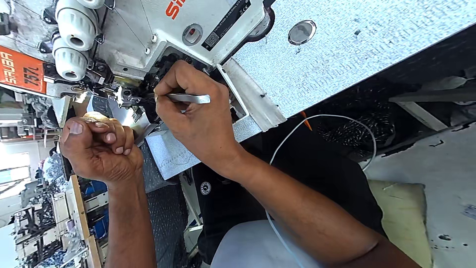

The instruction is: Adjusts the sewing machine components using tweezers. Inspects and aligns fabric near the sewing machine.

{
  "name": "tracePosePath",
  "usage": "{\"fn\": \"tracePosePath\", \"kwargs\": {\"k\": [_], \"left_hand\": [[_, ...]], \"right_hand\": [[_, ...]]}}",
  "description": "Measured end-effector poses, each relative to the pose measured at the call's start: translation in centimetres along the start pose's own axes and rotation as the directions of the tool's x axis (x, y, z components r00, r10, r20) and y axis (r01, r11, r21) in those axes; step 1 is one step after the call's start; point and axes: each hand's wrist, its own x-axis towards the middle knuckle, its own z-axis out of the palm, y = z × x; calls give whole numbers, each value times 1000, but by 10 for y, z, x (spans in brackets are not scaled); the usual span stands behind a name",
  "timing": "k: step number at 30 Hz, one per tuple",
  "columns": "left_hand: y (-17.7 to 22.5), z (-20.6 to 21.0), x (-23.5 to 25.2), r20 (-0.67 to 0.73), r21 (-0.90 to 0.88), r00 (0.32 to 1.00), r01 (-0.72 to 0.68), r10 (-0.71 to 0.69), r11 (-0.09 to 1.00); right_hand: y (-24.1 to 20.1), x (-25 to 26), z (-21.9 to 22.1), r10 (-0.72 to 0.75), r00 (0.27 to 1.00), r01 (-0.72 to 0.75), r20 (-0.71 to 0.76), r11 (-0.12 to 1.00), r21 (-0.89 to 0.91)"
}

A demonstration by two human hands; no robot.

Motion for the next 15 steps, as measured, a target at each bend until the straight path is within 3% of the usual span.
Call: {"fn": "tracePosePath", "kwargs": {"k": [15], "left_hand": [[0, 0, 0, -1, -10, 1000, 13, -13, 1000]], "right_hand": [[0, 0, -1, -11, 1000, 11, -11, 1000, -19]]}}
